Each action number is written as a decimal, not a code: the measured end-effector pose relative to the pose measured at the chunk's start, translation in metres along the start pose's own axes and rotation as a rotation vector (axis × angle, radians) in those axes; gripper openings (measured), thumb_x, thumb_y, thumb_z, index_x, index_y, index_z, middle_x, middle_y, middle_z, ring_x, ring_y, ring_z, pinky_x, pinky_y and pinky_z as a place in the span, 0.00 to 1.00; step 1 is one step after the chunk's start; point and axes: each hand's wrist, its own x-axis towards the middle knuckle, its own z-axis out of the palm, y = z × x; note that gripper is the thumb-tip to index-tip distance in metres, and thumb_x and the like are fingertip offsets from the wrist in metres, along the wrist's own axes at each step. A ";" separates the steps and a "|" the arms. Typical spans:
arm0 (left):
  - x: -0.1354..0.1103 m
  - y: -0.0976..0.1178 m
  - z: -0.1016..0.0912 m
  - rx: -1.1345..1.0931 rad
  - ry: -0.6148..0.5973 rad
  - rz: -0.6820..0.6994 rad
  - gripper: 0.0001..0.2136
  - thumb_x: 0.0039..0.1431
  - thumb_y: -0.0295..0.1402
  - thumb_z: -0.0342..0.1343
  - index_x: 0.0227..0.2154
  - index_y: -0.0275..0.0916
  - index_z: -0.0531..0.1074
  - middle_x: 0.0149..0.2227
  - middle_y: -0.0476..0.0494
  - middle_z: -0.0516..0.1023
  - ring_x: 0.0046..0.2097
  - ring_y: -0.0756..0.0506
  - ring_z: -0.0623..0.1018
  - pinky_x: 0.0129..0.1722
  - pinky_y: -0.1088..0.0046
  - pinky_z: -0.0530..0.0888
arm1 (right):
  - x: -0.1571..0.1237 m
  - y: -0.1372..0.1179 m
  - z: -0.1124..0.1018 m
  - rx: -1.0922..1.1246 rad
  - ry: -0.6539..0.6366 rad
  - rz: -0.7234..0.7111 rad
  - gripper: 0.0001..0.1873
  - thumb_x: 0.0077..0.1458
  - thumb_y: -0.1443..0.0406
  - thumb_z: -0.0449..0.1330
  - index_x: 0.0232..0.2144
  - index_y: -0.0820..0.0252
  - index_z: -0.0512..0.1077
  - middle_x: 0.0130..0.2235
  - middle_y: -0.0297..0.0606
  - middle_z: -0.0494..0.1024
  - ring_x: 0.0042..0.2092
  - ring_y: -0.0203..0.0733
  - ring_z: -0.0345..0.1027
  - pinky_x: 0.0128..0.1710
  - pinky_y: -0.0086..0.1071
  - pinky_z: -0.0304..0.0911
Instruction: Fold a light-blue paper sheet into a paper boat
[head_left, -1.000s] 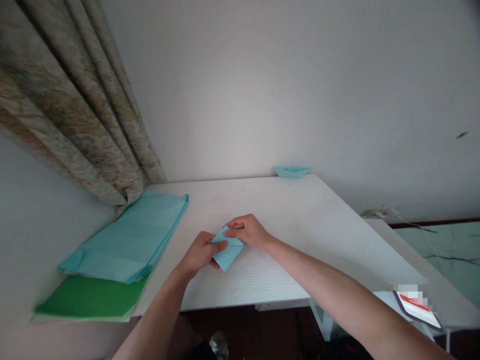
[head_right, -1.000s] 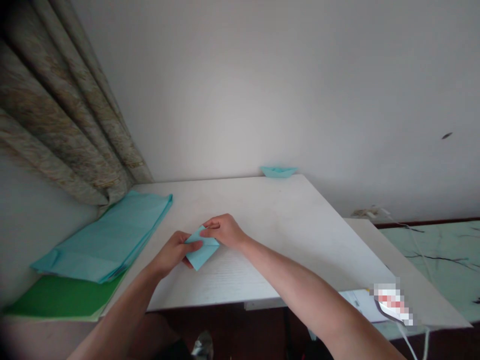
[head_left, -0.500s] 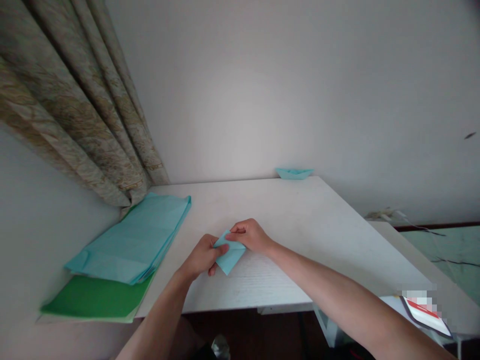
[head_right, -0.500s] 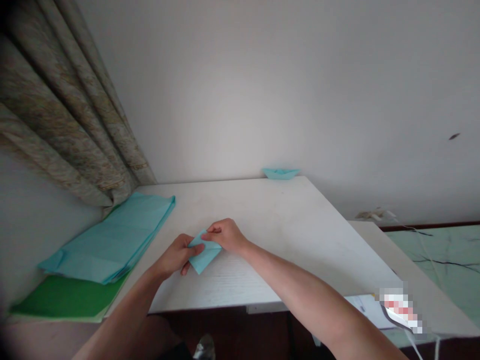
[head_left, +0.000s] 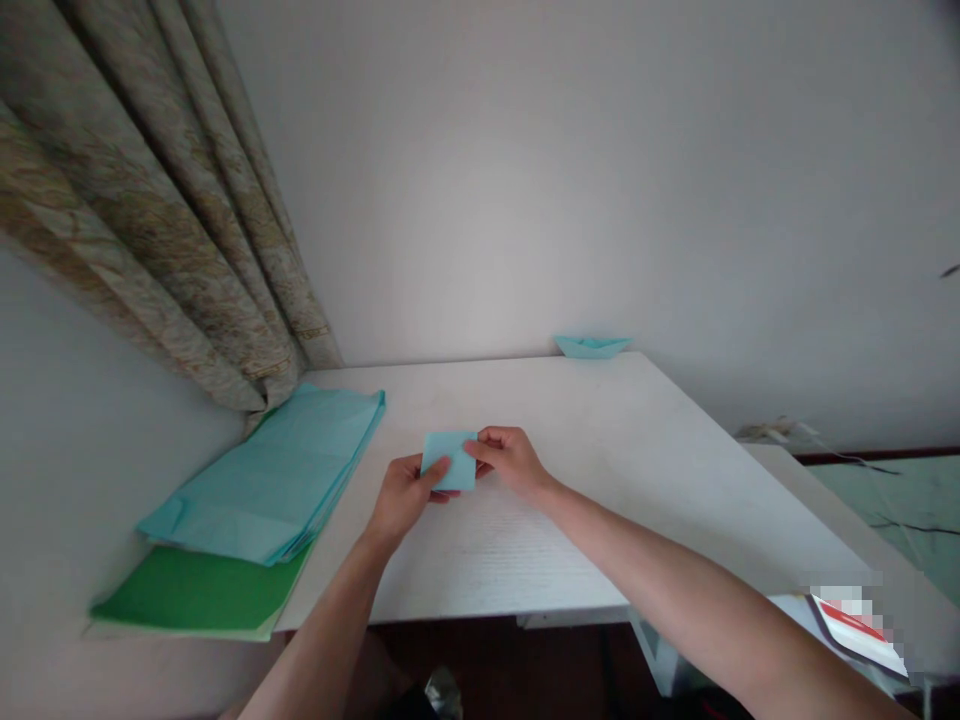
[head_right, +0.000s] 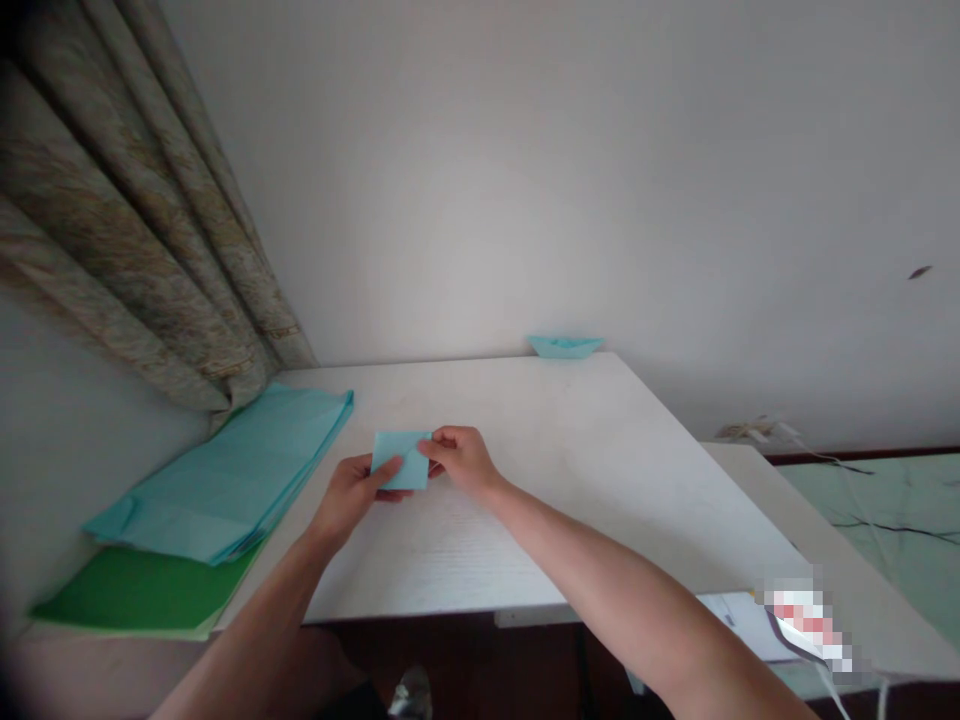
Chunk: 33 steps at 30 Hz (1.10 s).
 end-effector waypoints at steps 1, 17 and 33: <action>0.001 0.000 -0.001 -0.002 -0.004 0.003 0.20 0.45 0.48 0.61 0.29 0.31 0.74 0.28 0.41 0.79 0.31 0.42 0.78 0.30 0.68 0.75 | 0.000 0.000 -0.001 -0.055 0.013 -0.043 0.21 0.42 0.49 0.65 0.20 0.61 0.66 0.20 0.31 0.71 0.24 0.35 0.66 0.27 0.31 0.64; 0.002 -0.007 -0.003 0.317 -0.240 0.078 0.20 0.48 0.47 0.58 0.15 0.35 0.66 0.16 0.55 0.53 0.21 0.54 0.54 0.21 0.76 0.50 | -0.011 -0.005 0.001 -0.605 -0.140 -0.287 0.16 0.53 0.57 0.58 0.22 0.62 0.73 0.19 0.30 0.64 0.23 0.32 0.55 0.23 0.26 0.49; 0.003 -0.003 -0.003 0.326 -0.068 0.216 0.21 0.53 0.49 0.50 0.17 0.36 0.65 0.17 0.53 0.58 0.22 0.52 0.59 0.21 0.77 0.55 | -0.011 -0.001 -0.002 -0.453 -0.255 -0.051 0.26 0.52 0.47 0.57 0.15 0.60 0.64 0.14 0.30 0.66 0.17 0.32 0.60 0.17 0.25 0.53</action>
